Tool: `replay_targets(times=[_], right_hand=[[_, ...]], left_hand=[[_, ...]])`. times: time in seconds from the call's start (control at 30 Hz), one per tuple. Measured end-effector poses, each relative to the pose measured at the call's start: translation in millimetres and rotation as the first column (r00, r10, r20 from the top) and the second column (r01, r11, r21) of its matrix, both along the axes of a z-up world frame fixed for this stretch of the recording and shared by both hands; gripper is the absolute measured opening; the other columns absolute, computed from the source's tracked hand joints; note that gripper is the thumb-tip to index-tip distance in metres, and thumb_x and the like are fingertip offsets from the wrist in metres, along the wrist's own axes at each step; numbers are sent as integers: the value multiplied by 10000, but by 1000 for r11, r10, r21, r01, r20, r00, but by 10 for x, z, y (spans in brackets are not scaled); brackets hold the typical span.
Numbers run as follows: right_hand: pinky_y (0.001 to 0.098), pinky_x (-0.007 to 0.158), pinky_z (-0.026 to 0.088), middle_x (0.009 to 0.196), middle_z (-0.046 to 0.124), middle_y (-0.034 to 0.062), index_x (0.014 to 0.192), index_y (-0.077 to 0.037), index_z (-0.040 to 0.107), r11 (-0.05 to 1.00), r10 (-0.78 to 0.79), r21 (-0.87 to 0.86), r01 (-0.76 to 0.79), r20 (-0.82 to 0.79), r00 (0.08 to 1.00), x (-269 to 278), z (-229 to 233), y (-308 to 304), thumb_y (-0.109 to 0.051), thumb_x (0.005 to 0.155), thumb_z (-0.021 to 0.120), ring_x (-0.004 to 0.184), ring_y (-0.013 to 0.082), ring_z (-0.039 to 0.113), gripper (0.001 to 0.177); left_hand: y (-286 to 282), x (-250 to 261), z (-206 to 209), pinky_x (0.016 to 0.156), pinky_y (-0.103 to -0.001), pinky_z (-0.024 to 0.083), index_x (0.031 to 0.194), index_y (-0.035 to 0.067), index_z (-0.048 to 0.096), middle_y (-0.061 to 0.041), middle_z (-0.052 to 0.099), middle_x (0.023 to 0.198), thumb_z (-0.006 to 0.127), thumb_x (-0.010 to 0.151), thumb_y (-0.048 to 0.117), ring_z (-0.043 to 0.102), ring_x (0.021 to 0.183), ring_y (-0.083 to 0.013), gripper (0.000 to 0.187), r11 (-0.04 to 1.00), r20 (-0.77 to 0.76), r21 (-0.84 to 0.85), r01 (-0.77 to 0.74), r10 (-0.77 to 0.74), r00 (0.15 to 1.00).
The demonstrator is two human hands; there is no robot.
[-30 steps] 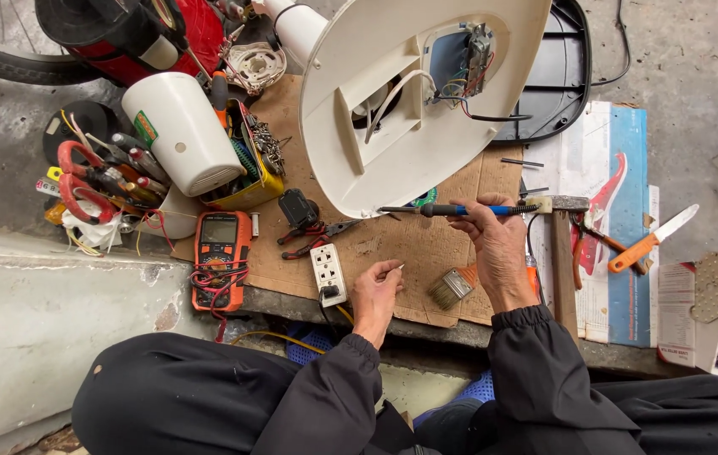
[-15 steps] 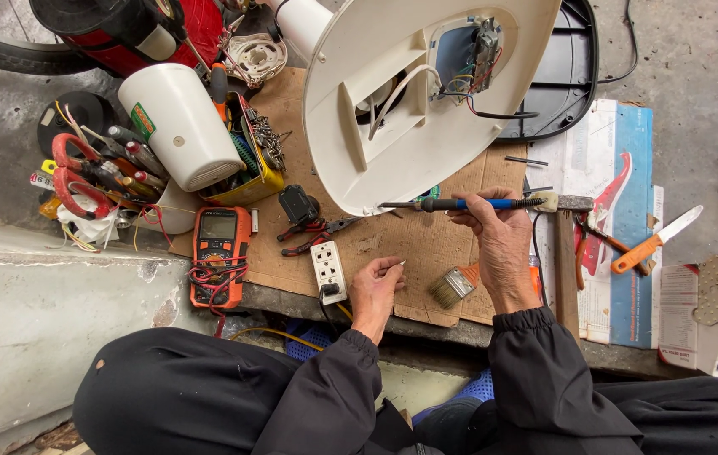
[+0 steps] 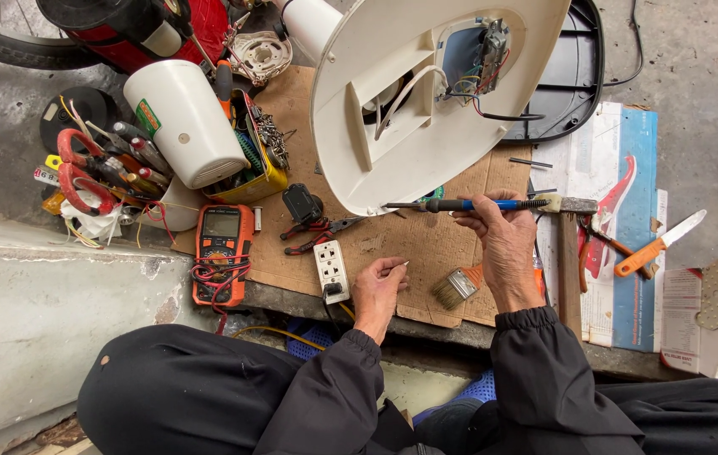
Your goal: Repairing a plastic fan base by using a soldering iron to melt and fuse the plastic
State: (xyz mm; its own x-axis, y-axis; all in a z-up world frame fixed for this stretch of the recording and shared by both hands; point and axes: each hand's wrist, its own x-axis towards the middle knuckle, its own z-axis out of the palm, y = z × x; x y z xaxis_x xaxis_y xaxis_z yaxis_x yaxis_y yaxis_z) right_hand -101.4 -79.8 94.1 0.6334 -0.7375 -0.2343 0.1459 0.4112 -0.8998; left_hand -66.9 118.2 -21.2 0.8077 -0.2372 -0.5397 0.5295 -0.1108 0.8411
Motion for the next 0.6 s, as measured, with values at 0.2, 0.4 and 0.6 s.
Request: replay_targets(times=[0.2,0.4,0.6], right_hand=[[284,715,726,1057,812,228,1178,-61,560,1000,7,-29,-7,11,1000,99,-241,-170,-128,1080,772,813,277,846,243],[261,697,720,1031,820,194,1139,-64,598,997,55,-57,-54,3,999,232,-240,-269,-123,1096,750,780,246,847,168],[265,678,722,1026,815,207,1153,-54,616,993,82,-85,-82,-9,997,314,-248,-374,-131,1109,746,768,250,841,157]], left_hand=[[5,2,23,779,-261,705,1164,1,847,-216,838,1008,807,915,107,831,852,-196,274,1000,3,-1,-5,5,1000],[-10,-6,-73,764,-249,702,1166,0,846,-221,836,1013,811,909,103,829,833,-190,279,1000,8,-17,-23,23,1000],[0,-1,-64,760,-242,704,1194,-16,828,-221,829,1024,817,920,104,821,832,-181,300,999,-3,-42,-23,23,1000]])
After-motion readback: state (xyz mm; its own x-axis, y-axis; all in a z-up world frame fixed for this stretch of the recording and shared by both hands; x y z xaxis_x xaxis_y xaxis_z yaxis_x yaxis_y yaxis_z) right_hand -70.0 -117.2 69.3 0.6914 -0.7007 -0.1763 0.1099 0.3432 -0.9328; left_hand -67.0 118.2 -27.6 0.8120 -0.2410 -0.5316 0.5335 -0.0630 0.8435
